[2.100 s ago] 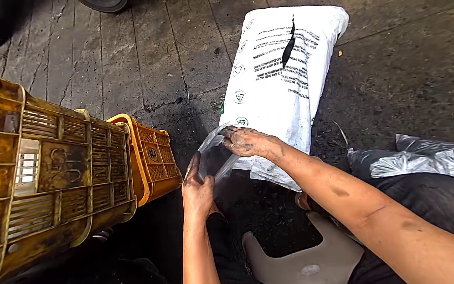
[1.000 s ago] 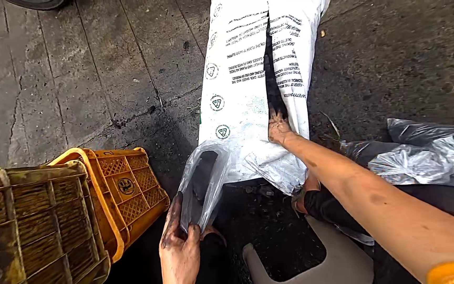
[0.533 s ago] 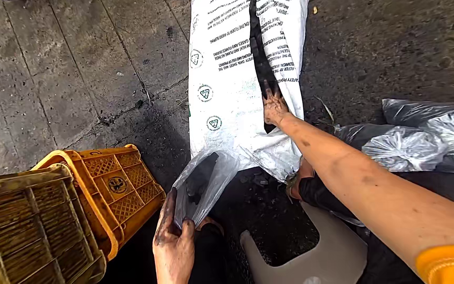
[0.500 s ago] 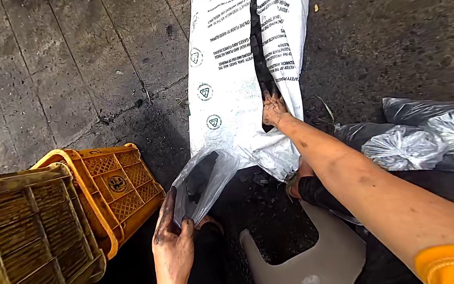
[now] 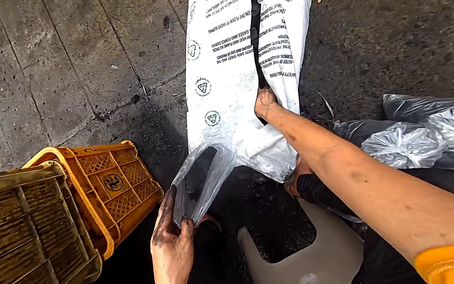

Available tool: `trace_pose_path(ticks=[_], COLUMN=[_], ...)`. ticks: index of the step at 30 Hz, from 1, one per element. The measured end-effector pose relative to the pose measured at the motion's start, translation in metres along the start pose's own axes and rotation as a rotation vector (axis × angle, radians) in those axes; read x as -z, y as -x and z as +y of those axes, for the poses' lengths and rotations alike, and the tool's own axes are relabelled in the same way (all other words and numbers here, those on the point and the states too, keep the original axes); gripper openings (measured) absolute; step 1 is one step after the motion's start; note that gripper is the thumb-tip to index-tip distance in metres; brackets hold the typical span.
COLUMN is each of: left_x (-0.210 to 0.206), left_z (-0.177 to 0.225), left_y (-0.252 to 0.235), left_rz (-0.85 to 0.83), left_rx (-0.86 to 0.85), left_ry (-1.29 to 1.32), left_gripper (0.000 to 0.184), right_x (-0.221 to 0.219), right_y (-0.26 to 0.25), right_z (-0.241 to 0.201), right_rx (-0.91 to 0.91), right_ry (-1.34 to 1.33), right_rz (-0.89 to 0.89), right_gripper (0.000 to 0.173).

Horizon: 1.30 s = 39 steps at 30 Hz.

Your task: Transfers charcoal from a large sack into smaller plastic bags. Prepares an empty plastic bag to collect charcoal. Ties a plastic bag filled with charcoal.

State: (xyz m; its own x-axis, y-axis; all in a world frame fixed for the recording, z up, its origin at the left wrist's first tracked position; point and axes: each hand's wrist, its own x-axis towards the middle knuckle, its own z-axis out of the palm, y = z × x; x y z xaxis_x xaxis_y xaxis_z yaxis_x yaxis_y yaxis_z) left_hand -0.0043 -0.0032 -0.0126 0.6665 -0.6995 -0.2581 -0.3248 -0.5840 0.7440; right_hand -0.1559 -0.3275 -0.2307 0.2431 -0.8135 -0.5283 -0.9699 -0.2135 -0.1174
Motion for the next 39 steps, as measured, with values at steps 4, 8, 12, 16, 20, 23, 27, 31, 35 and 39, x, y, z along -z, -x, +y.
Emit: trace_pose_path(ticks=[4, 8, 12, 16, 20, 23, 27, 31, 35, 39], left_x=[-0.004, -0.005, -0.006, -0.004, -0.002, 0.000, -0.002, 0.001, 0.002, 0.002], left_z=[0.002, 0.001, 0.004, 0.004, -0.001, 0.001, 0.002, 0.000, -0.001, 0.001], left_y=[-0.002, -0.003, -0.004, -0.006, -0.002, -0.003, -0.005, -0.001, -0.003, -0.002], left_rz=[-0.015, -0.007, -0.004, 0.009, -0.009, 0.003, 0.009, 0.014, 0.018, 0.023], left_rx=[-0.009, 0.004, 0.007, 0.015, 0.007, 0.001, -0.011, -0.003, -0.024, -0.022], left_ry=[0.008, 0.009, 0.011, 0.016, 0.007, 0.013, 0.023, 0.033, 0.019, 0.009], left_gripper=[0.059, 0.058, 0.057, 0.059, 0.059, 0.058, 0.058, 0.058, 0.058, 0.058], right_x=[-0.001, -0.017, -0.028, -0.031, -0.039, -0.022, -0.031, -0.032, -0.015, -0.023], right_y=[-0.005, 0.010, 0.013, 0.001, -0.005, 0.013, 0.020, 0.033, 0.049, 0.046], right_z=[0.003, 0.003, -0.004, 0.001, 0.022, 0.010, 0.011, 0.002, 0.004, 0.006], right_rx=[0.096, 0.204, 0.226, 0.214, 0.115, 0.150, 0.251, 0.174, 0.112, 0.047], right_ry=[0.090, -0.003, 0.065, 0.075, 0.010, 0.049, 0.108, 0.033, 0.005, -0.009], right_rz=[-0.030, -0.040, -0.096, -0.108, -0.112, -0.143, -0.163, -0.224, -0.323, -0.313], right_gripper=[0.081, 0.078, 0.070, 0.079, 0.095, 0.077, 0.059, 0.058, 0.060, 0.064])
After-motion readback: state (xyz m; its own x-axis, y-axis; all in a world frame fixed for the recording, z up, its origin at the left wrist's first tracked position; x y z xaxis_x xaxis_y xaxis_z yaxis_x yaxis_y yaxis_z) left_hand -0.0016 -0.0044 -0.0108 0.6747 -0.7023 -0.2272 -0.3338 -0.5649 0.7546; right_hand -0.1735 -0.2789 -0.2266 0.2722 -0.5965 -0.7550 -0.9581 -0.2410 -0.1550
